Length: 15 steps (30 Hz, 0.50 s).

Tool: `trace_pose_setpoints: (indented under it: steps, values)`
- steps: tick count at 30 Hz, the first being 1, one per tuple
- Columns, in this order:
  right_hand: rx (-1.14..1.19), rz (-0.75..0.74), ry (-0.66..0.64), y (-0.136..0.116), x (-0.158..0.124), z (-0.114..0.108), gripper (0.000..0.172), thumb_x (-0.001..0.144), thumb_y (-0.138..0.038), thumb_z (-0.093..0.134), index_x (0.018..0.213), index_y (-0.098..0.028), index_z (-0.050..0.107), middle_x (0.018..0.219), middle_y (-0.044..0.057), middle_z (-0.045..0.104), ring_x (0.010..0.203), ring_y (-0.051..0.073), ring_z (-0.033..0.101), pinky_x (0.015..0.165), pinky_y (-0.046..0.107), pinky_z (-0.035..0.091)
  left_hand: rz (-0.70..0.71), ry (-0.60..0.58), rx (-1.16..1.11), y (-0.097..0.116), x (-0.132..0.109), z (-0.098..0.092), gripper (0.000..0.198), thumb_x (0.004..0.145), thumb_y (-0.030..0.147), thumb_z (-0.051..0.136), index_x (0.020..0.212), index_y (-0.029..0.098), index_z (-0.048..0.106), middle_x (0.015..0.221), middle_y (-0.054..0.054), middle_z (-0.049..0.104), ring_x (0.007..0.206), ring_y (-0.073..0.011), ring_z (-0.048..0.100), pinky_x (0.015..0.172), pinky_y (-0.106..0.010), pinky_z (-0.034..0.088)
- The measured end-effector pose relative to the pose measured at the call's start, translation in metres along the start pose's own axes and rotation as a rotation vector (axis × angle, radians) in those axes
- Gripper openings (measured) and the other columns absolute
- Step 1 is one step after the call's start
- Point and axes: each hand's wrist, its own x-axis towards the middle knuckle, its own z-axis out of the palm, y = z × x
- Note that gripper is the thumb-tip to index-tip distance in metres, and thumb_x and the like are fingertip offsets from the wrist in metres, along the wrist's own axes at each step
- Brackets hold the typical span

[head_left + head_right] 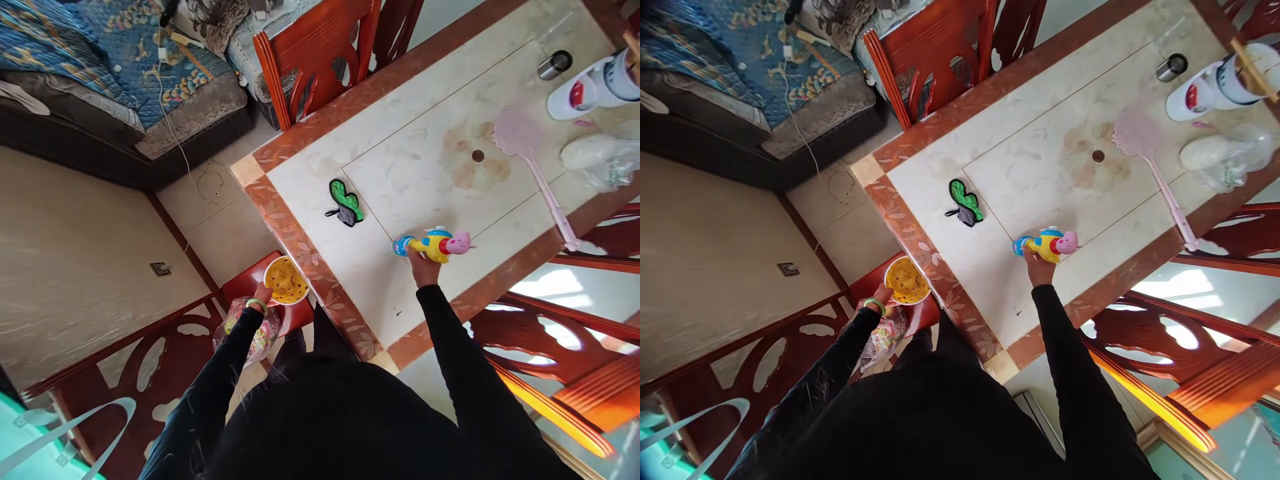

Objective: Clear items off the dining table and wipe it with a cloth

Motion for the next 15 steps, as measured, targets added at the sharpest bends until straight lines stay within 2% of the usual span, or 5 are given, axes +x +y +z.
trace_pose_setpoints:
  steps: [3, 6, 8, 10, 15]
  values:
    - [-0.089, -0.001, 0.189, 0.01, -0.037, -0.011, 0.099, 0.057, -0.057, 0.094, 0.142, -0.025, 0.054, 0.153, 0.016, 0.056, 0.133, 0.032, 0.062, 0.11, 0.058, 0.057, -0.023, -0.007, -0.03, -0.001, 0.002, 0.001, 0.056, 0.101, 0.014, 0.055, 0.156, 0.02, 0.049, 0.136, -0.018, 0.073, 0.105, -0.026, 0.081, 0.079, -0.028, 0.068]
    - [-0.244, -0.052, 0.312, 0.018, -0.1, -0.007, 0.074, 0.08, -0.064, 0.074, 0.137, -0.02, 0.059, 0.149, 0.02, 0.057, 0.128, 0.032, 0.065, 0.102, 0.054, 0.061, -0.036, 0.0, -0.06, -0.003, 0.002, 0.002, 0.055, 0.102, 0.016, 0.057, 0.156, 0.019, 0.048, 0.14, -0.02, 0.071, 0.103, -0.0269, 0.081, 0.075, -0.029, 0.068]
    - [-0.32, -0.204, 0.105, 0.015, -0.129, 0.014, 0.056, 0.09, -0.061, 0.066, 0.128, -0.02, 0.065, 0.139, 0.02, 0.064, 0.125, 0.033, 0.068, 0.101, 0.055, 0.062, -0.034, -0.001, -0.081, -0.004, 0.001, 0.002, 0.055, 0.101, 0.017, 0.061, 0.155, 0.02, 0.05, 0.14, -0.019, 0.071, 0.101, -0.0273, 0.082, 0.075, -0.029, 0.068]
    - [-0.363, -0.438, -0.183, 0.002, -0.128, 0.053, 0.049, 0.094, -0.054, 0.064, 0.131, -0.022, 0.067, 0.143, 0.018, 0.066, 0.136, 0.034, 0.064, 0.112, 0.058, 0.057, -0.025, -0.008, -0.095, -0.005, 0.0, 0.001, 0.055, 0.101, 0.017, 0.061, 0.156, 0.021, 0.05, 0.142, -0.019, 0.07, 0.101, -0.0271, 0.081, 0.076, -0.03, 0.068]
    - [-0.523, -0.691, -0.539, -0.032, -0.031, 0.172, 0.066, 0.092, -0.036, 0.065, 0.155, -0.018, 0.057, 0.17, 0.014, 0.048, 0.166, 0.035, 0.03, 0.137, 0.061, 0.03, 0.013, -0.01, -0.072, -0.005, 0.001, 0.0, 0.054, 0.103, 0.017, 0.057, 0.156, 0.02, 0.05, 0.14, -0.021, 0.07, 0.102, -0.0261, 0.08, 0.077, -0.03, 0.068]
